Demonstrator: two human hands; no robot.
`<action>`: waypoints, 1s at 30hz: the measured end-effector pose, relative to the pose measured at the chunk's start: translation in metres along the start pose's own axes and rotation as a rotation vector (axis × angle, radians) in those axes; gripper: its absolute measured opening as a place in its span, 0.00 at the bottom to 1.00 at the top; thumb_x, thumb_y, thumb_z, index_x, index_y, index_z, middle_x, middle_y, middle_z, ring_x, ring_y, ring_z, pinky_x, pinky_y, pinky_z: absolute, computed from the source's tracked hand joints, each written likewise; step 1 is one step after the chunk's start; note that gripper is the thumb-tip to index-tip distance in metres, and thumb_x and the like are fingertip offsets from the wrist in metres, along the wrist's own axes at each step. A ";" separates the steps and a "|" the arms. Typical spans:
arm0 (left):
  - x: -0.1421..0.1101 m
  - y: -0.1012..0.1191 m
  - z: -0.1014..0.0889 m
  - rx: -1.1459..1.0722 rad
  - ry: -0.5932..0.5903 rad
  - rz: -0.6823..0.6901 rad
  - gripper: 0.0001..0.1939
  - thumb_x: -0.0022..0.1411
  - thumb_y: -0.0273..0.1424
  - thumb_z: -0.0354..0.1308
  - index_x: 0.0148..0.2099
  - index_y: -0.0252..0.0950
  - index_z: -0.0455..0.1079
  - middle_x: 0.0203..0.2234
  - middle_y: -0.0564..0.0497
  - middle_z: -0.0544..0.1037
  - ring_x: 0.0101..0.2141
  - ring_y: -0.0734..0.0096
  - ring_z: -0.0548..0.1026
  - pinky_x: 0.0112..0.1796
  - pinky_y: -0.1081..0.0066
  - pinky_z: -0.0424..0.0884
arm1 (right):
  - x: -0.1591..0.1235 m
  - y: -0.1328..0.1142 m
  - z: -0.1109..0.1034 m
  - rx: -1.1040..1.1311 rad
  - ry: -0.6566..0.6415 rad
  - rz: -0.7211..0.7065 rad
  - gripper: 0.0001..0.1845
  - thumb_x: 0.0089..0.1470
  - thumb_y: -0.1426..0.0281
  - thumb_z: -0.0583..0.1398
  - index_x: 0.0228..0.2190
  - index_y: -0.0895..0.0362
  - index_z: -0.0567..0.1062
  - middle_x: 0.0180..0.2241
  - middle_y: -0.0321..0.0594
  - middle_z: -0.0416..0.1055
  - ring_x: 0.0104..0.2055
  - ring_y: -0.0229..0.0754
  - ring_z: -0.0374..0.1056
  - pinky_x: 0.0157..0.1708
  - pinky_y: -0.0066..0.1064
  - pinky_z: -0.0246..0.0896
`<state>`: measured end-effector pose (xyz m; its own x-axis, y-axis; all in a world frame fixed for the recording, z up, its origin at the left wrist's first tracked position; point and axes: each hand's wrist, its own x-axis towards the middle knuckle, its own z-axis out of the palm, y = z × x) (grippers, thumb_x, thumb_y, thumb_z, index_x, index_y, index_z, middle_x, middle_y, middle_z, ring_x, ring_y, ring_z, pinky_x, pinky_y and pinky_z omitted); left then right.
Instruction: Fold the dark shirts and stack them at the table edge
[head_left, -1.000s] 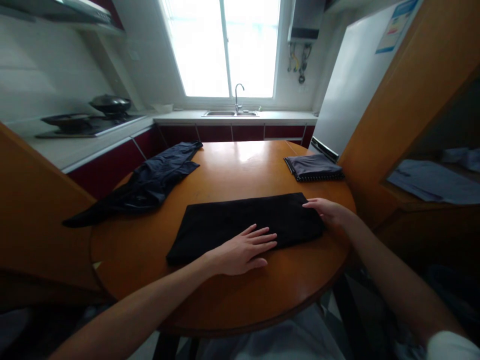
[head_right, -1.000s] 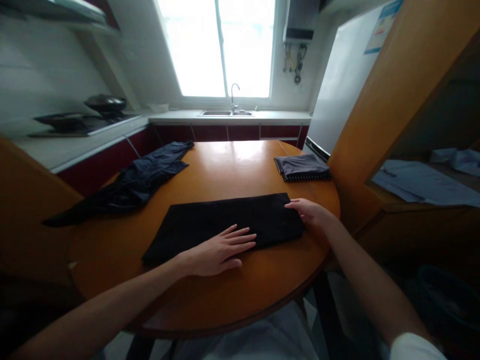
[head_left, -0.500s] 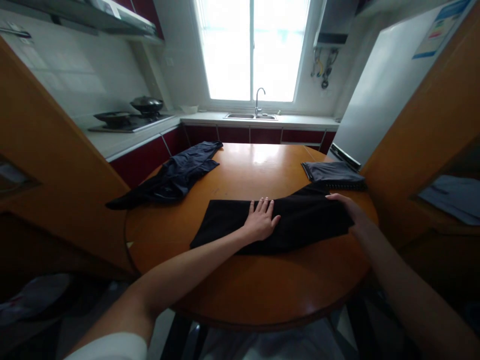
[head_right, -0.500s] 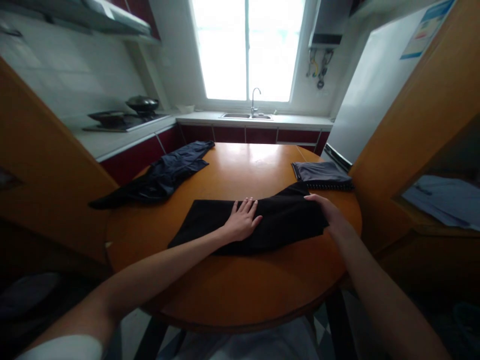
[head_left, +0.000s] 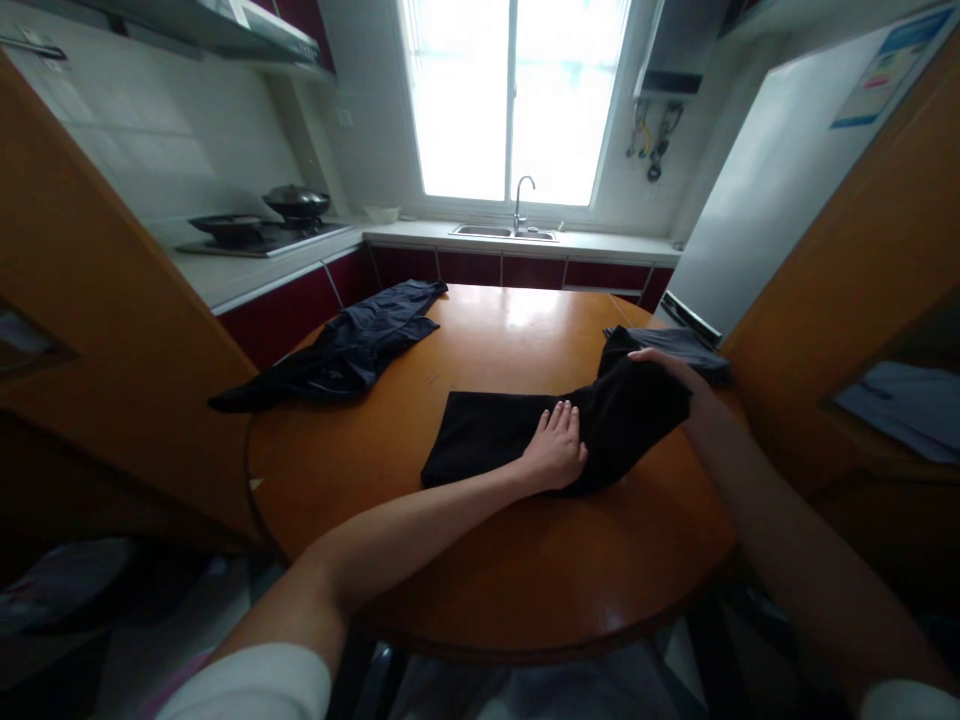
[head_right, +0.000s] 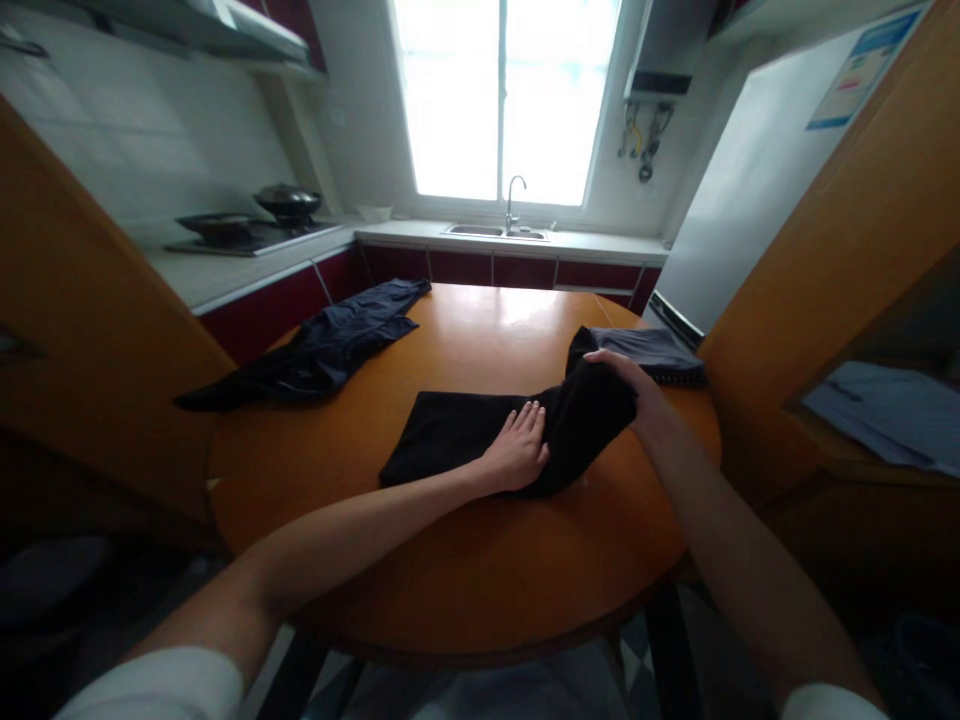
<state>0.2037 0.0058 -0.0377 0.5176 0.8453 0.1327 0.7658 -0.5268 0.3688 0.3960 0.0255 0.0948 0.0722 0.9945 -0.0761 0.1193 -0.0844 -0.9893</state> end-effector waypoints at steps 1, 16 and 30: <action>0.000 -0.003 -0.003 -0.081 -0.017 -0.002 0.38 0.67 0.36 0.48 0.73 0.21 0.47 0.71 0.31 0.47 0.71 0.49 0.42 0.68 0.50 0.44 | 0.000 -0.003 0.010 0.040 -0.040 0.001 0.08 0.55 0.65 0.61 0.27 0.56 0.72 0.25 0.39 0.74 0.28 0.38 0.72 0.33 0.30 0.70; -0.039 -0.081 -0.099 -1.476 0.160 -0.425 0.21 0.61 0.40 0.60 0.52 0.33 0.73 0.18 0.55 0.73 0.16 0.72 0.70 0.19 0.76 0.66 | 0.014 0.045 0.199 -0.097 -0.466 -0.178 0.18 0.45 0.78 0.66 0.39 0.58 0.70 0.16 0.25 0.67 0.15 0.34 0.64 0.13 0.22 0.55; -0.052 -0.071 -0.095 -0.849 0.505 -0.206 0.35 0.61 0.23 0.51 0.69 0.47 0.62 0.65 0.56 0.67 0.64 0.65 0.64 0.67 0.62 0.54 | 0.072 0.081 0.090 -0.133 -0.137 -0.472 0.19 0.53 0.57 0.62 0.39 0.59 0.81 0.39 0.46 0.81 0.43 0.47 0.75 0.43 0.36 0.69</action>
<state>0.0865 0.0080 0.0168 0.0326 0.9553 0.2939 0.1950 -0.2945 0.9355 0.3222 0.0963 -0.0017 -0.1497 0.9245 0.3505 0.2334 0.3775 -0.8961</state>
